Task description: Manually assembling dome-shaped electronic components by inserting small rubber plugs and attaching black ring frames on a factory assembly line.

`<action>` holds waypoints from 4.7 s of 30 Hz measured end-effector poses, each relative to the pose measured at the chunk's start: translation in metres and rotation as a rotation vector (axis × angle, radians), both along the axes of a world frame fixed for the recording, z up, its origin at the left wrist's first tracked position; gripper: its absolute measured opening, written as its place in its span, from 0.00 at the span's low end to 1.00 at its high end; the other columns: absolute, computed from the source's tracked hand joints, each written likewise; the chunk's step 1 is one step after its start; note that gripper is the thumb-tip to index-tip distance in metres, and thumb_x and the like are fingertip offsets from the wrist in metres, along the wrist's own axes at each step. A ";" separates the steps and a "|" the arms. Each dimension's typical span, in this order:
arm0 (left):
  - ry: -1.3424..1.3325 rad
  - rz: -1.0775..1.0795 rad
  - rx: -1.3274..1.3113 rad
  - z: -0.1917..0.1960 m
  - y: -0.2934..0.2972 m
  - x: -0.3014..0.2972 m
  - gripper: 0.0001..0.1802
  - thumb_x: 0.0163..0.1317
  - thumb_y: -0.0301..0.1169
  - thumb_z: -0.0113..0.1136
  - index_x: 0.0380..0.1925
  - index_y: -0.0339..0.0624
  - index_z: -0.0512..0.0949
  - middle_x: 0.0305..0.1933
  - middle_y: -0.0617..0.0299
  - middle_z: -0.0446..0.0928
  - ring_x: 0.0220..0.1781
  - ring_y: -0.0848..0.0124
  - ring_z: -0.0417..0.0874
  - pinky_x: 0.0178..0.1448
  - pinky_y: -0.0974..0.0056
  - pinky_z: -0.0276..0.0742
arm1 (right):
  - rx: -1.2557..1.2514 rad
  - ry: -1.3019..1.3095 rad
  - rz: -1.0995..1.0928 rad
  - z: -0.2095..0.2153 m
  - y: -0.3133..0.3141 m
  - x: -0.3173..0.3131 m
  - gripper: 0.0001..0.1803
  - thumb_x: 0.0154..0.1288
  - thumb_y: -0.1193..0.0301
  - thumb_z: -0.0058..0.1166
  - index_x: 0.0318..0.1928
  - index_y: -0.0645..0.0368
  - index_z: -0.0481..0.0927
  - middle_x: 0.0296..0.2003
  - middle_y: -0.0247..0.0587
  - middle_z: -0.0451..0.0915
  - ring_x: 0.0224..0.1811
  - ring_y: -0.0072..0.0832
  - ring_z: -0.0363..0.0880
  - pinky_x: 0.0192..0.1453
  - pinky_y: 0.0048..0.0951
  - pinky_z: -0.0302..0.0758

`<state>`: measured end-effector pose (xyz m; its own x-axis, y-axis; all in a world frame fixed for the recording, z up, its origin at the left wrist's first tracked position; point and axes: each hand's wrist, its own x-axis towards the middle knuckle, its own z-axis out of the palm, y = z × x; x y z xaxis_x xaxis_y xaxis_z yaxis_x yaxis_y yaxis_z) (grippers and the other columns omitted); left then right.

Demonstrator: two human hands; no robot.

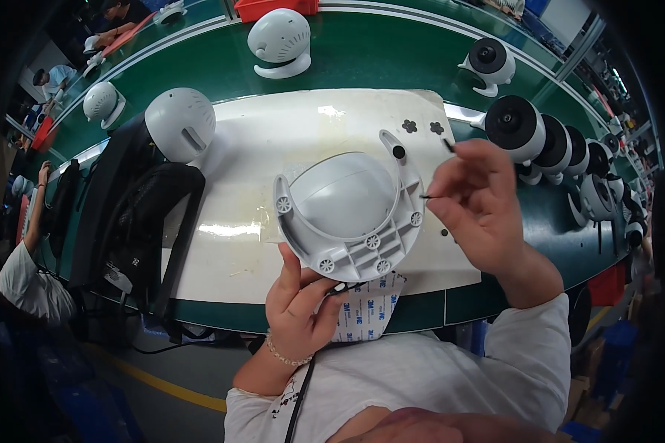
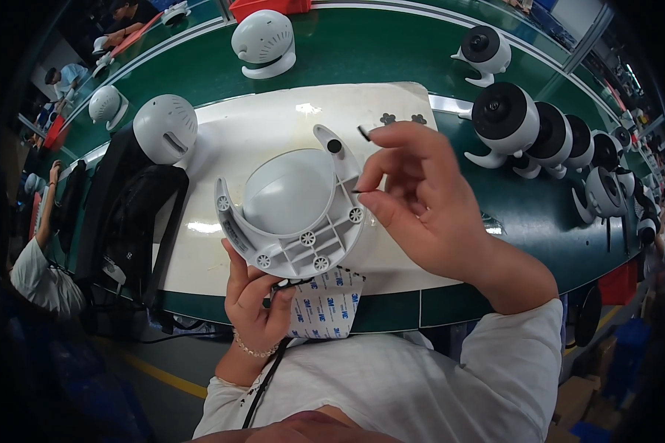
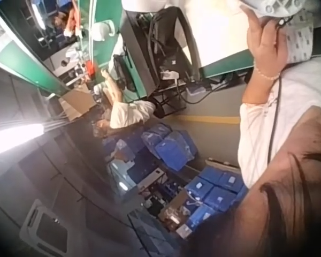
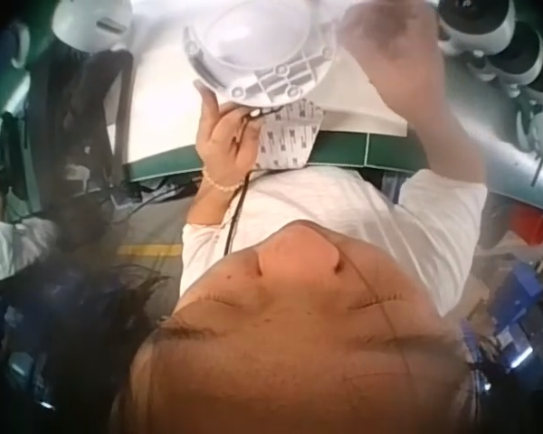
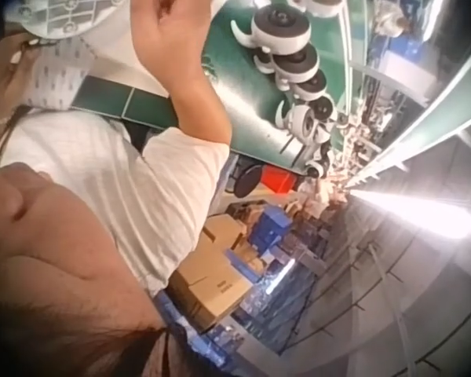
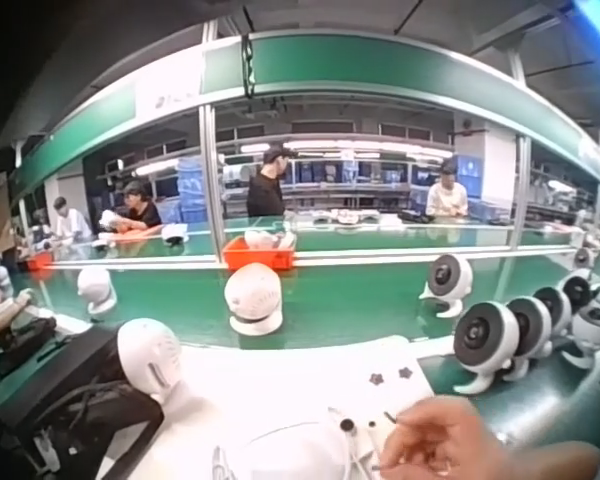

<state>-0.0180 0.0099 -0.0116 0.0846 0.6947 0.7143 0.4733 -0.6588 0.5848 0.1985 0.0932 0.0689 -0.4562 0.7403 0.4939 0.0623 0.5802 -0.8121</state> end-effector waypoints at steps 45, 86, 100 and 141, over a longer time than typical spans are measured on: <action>-0.087 0.130 -0.083 0.001 -0.003 0.006 0.06 0.45 0.21 0.60 0.25 0.30 0.74 0.60 0.35 0.57 0.25 0.68 0.78 0.30 0.71 0.72 | 0.943 -0.821 -0.266 0.008 -0.038 -0.024 0.13 0.51 0.63 0.54 0.36 0.56 0.79 0.47 0.34 0.73 0.54 0.36 0.67 0.62 0.44 0.46; -0.290 -0.103 -0.225 0.025 -0.035 0.012 0.07 0.48 0.23 0.61 0.27 0.36 0.74 0.28 0.56 0.77 0.25 0.67 0.77 0.30 0.69 0.71 | 0.371 -0.044 0.208 -0.015 -0.049 -0.038 0.18 0.46 0.79 0.59 0.39 0.54 0.71 0.37 0.36 0.75 0.40 0.34 0.74 0.40 0.30 0.65; -0.611 -0.187 -0.486 0.025 -0.040 0.016 0.09 0.50 0.25 0.61 0.31 0.34 0.74 0.26 0.59 0.74 0.24 0.75 0.74 0.30 0.74 0.69 | 0.313 0.072 0.302 -0.028 -0.051 -0.036 0.30 0.47 0.84 0.57 0.52 0.58 0.62 0.39 0.44 0.69 0.38 0.34 0.72 0.39 0.28 0.71; -0.200 0.021 -0.113 0.012 -0.011 0.011 0.07 0.44 0.22 0.63 0.26 0.36 0.77 0.65 0.37 0.45 0.36 0.66 0.76 0.29 0.73 0.72 | 0.055 -0.005 0.123 -0.014 -0.043 -0.032 0.30 0.48 0.91 0.45 0.53 0.57 0.59 0.45 0.42 0.61 0.36 0.21 0.70 0.33 0.17 0.68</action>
